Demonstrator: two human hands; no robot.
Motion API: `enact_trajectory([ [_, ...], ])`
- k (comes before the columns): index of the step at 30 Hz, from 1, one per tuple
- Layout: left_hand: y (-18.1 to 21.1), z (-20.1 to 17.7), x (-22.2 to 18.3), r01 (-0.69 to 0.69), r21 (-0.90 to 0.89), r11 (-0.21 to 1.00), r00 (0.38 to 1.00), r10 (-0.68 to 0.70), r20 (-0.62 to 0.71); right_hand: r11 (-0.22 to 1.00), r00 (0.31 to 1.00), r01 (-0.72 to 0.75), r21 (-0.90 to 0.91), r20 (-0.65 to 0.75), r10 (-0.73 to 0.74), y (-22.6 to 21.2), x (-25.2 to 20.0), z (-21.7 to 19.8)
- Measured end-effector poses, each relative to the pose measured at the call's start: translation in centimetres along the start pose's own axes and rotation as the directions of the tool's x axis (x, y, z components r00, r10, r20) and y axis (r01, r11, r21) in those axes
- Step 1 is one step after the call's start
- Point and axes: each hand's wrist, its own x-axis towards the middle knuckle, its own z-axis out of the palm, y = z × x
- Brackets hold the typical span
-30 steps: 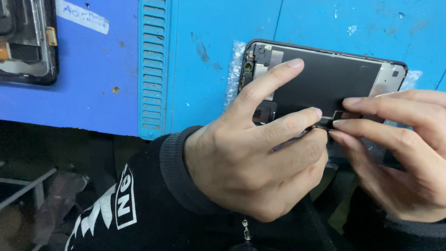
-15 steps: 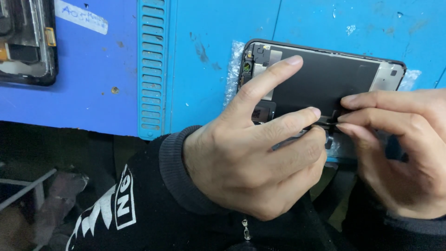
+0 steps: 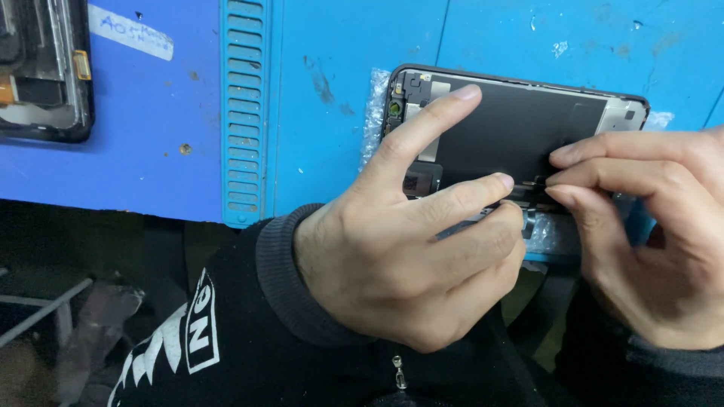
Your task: Disassembling and repairing a smartphone screen and internal components at a workbench.
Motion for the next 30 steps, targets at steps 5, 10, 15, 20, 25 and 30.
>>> enact_trajectory([
  [5, -0.1, -0.1, 0.3, -0.003, 0.006, 1.000, 1.000, 0.003, -0.006, 1.000, 1.000, -0.001, -0.030, -0.002, 0.001, -0.3, 0.1, -0.1],
  [10, -0.1, -0.2, 0.3, -0.009, 0.015, 1.000, 1.000, 0.009, 0.002, 0.996, 0.998, -0.052, 0.069, -0.016, 0.053, -0.1, 0.3, 0.0],
  [15, -0.1, -0.4, 0.7, -0.022, 0.037, 0.999, 0.999, 0.021, 0.041, 0.998, 1.000, -0.005, 0.063, -0.029, 0.007, 1.0, -0.9, -0.2],
  [20, -0.1, -0.7, 1.2, -0.014, 0.008, 1.000, 0.996, 0.013, 0.085, 0.949, 0.970, -0.223, 0.222, -0.043, 0.238, 4.4, -7.1, 0.9],
  [25, 0.3, -1.3, 3.0, 0.002, -0.006, 1.000, 0.993, -0.001, 0.121, 0.934, 0.951, -0.271, 0.232, -0.087, 0.298, 5.7, -8.6, 0.9],
  [30, 1.6, -3.0, 6.4, 0.146, 0.003, 0.989, 0.970, -0.143, 0.196, 0.958, 0.958, 0.286, 0.008, -0.005, -0.286, 2.9, -3.3, -0.2],
])
